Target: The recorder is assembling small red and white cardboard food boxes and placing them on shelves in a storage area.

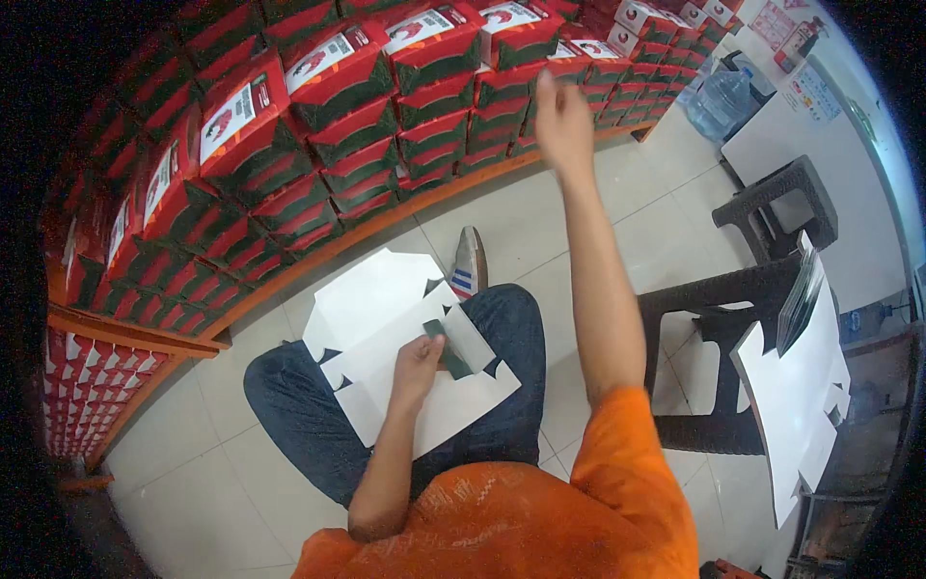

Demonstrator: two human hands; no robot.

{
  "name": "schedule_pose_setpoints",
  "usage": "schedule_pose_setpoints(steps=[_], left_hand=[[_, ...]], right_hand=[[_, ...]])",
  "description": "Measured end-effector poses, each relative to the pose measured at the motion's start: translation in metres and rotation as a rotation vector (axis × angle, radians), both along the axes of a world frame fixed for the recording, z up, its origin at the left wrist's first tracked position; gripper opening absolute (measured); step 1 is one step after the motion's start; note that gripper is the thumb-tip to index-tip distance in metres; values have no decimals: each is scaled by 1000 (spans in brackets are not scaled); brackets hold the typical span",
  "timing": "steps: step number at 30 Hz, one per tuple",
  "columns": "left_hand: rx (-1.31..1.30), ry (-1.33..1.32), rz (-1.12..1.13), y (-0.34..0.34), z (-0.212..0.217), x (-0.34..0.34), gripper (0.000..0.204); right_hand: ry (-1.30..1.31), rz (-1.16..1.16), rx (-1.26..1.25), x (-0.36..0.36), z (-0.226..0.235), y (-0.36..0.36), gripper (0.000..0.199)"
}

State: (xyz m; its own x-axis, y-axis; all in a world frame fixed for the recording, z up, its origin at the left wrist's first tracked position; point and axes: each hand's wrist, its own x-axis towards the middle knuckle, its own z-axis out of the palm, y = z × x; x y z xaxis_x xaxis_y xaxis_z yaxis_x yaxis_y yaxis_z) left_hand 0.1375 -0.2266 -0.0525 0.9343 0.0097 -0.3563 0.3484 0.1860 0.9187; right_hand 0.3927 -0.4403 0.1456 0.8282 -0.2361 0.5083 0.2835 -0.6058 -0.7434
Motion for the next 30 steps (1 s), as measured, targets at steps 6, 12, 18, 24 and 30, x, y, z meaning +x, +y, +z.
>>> schedule_pose_setpoints(steps=[6, 12, 18, 24, 30], left_hand=[[-214, 338, 198, 24, 41, -29, 26], [-246, -10, 36, 46, 111, -53, 30], [-367, -228, -80, 30, 134, -57, 33], [539, -463, -400, 25, 121, -71, 47], [374, -730, -381, 40, 149, -65, 45]], right_hand=[[602, 731, 334, -257, -91, 22, 28], [445, 461, -78, -328, -71, 34, 43], [0, 458, -81, -342, -62, 50, 40], [249, 380, -194, -323, -49, 71, 24], [313, 512, 374, -317, -75, 77, 46]])
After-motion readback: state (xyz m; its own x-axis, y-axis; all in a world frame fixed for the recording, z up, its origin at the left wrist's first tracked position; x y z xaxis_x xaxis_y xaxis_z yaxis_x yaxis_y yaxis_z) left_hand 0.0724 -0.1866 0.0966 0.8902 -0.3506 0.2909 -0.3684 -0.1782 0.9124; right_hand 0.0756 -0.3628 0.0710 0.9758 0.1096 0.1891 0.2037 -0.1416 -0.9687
